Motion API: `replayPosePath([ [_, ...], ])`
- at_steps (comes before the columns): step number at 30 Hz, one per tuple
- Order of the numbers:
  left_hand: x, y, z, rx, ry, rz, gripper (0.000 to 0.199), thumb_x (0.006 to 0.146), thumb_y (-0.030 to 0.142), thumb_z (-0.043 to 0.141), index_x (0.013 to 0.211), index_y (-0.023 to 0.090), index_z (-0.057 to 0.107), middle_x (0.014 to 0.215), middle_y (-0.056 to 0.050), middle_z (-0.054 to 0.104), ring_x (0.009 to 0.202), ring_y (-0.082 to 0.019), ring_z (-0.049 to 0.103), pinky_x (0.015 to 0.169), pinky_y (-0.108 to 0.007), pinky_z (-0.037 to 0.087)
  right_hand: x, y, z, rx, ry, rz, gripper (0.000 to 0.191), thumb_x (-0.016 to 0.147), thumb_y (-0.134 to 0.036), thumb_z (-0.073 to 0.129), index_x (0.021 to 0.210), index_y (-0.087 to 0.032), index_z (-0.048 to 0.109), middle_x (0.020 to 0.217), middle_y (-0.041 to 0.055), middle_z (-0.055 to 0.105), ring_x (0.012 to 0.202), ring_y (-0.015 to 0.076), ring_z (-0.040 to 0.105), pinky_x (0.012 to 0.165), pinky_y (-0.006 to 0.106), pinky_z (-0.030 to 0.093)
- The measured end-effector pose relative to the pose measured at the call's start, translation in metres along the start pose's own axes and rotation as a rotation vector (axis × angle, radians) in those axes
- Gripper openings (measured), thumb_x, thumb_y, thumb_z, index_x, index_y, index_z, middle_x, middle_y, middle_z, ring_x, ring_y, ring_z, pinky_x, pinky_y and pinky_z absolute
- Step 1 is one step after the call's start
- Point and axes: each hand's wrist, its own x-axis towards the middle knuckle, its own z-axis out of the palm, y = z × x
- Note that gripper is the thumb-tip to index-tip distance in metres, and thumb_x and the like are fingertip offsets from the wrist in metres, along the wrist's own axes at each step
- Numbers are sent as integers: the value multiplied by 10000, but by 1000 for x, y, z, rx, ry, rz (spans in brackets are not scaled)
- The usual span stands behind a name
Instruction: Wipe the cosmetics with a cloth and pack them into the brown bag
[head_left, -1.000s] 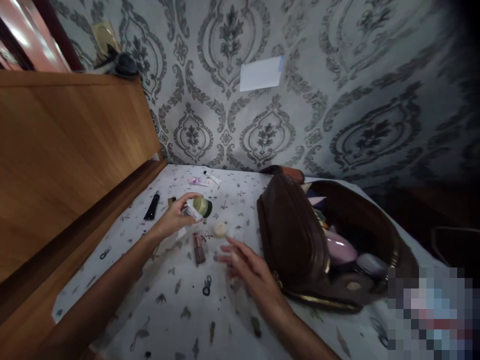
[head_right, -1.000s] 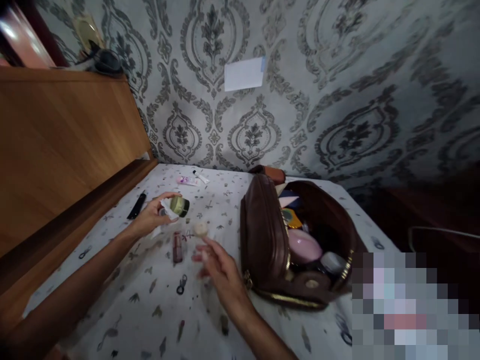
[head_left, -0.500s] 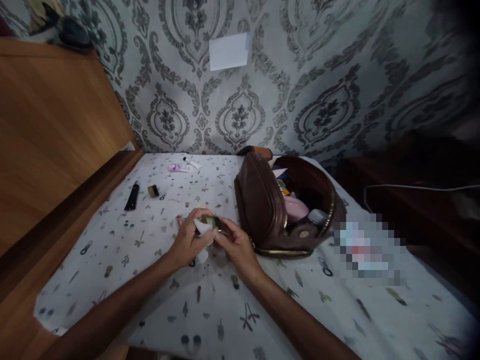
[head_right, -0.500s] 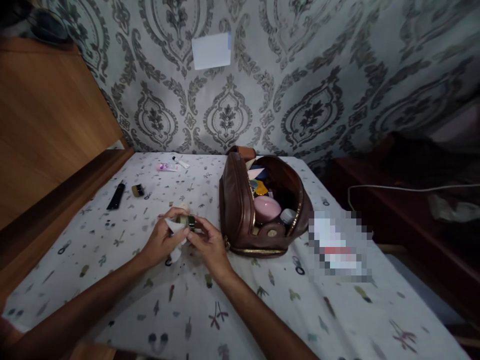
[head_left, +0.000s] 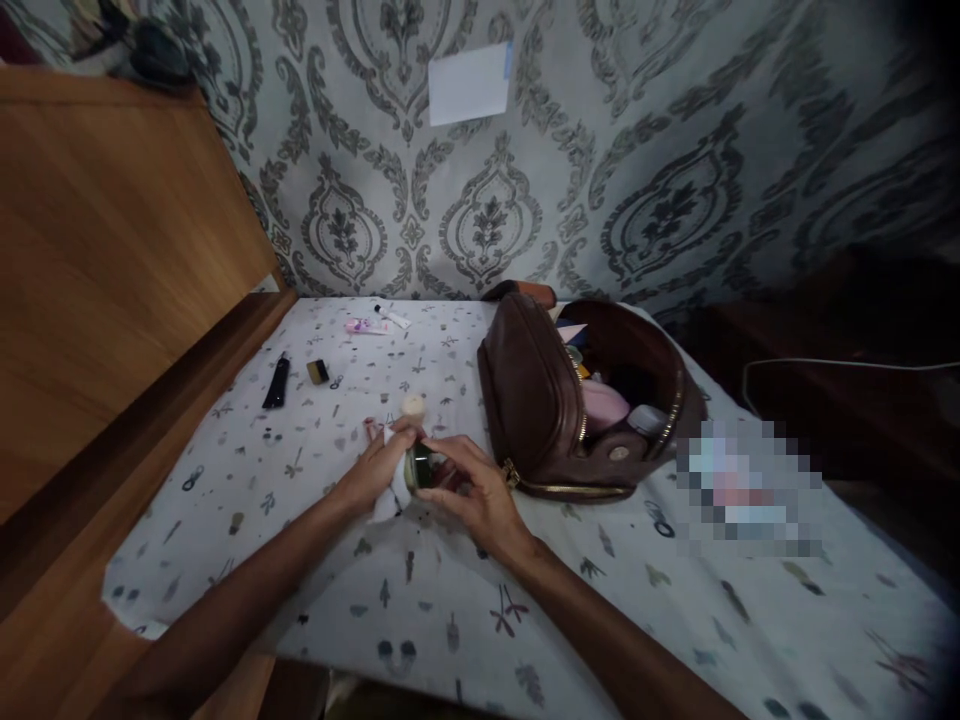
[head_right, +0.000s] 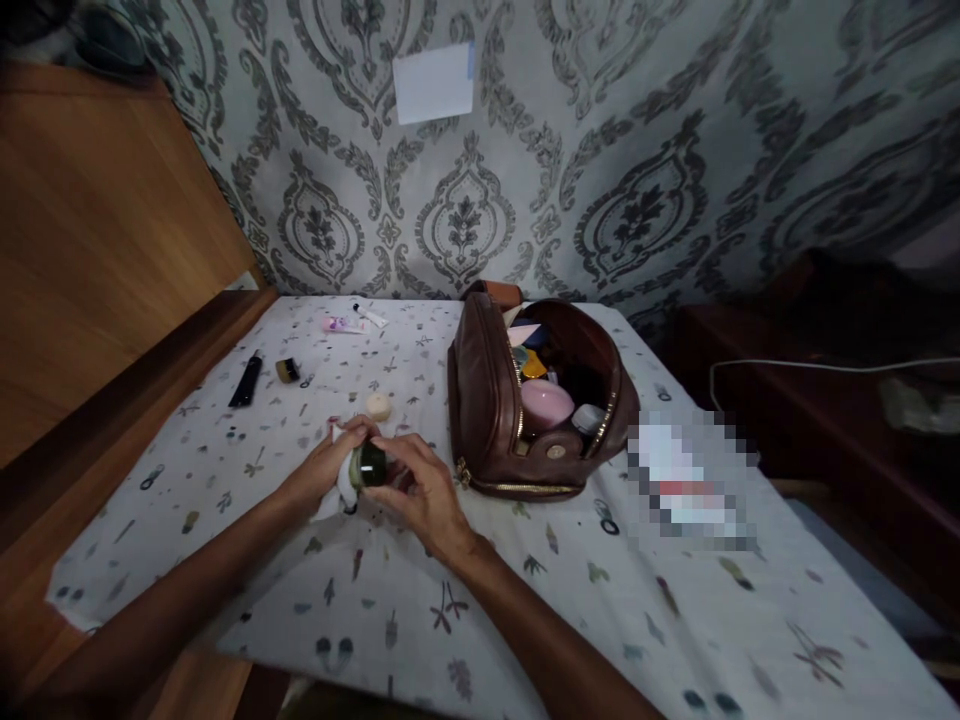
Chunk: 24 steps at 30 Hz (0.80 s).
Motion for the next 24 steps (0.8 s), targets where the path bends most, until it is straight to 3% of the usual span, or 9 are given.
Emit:
replayPosePath([
  [4, 2, -5, -1, -54, -24, -117, 365, 861, 539, 404, 761, 223, 556, 615, 18, 548, 564, -167, 534, 548, -285, 422, 0, -1, 0, -52, -32, -63, 445, 740, -437, 815, 1138, -267, 710, 1009, 56, 640, 876, 204, 615, 785, 334, 522],
  [7, 0, -3, -2, -63, -3, -92, 380, 847, 574, 446, 755, 226, 569, 661, 7, 574, 642, -174, 554, 598, -285, 437, -1, 2, 3, -68, -35, -15, 455, 743, -436, 812, 1150, -268, 696, 1039, 64, 645, 872, 208, 615, 772, 332, 523],
  [11, -8, 0, -1, -73, 31, 16, 309, 882, 538, 479, 897, 244, 573, 791, 13, 570, 775, -176, 548, 729, -287, 443, -3, 5, 5, -33, 18, 49, 512, 706, -455, 832, 1160, -270, 685, 1018, 55, 649, 842, 205, 618, 731, 313, 514],
  [17, -18, -3, -3, 59, 63, 250, 200, 984, 400, 380, 1060, 253, 491, 834, 3, 579, 739, -169, 540, 719, -306, 433, -5, -2, 9, 84, 58, 192, 508, 644, -477, 855, 1069, -241, 707, 937, 36, 657, 768, 178, 600, 677, 288, 494],
  [20, -20, -2, -6, 177, 149, 354, 135, 984, 335, 393, 1032, 251, 487, 815, -8, 585, 754, -182, 567, 739, -324, 445, -7, -6, 14, 260, 46, 328, 478, 643, -480, 847, 1025, -229, 705, 847, 11, 654, 753, 161, 601, 689, 274, 495],
  [24, -22, 0, -5, 407, 209, 573, 119, 977, 244, 398, 984, 254, 516, 848, -19, 573, 782, -187, 569, 743, -321, 453, -8, -8, 20, 538, 64, 453, 556, 609, -473, 868, 1078, -243, 679, 918, -3, 652, 663, 113, 597, 579, 233, 479],
])
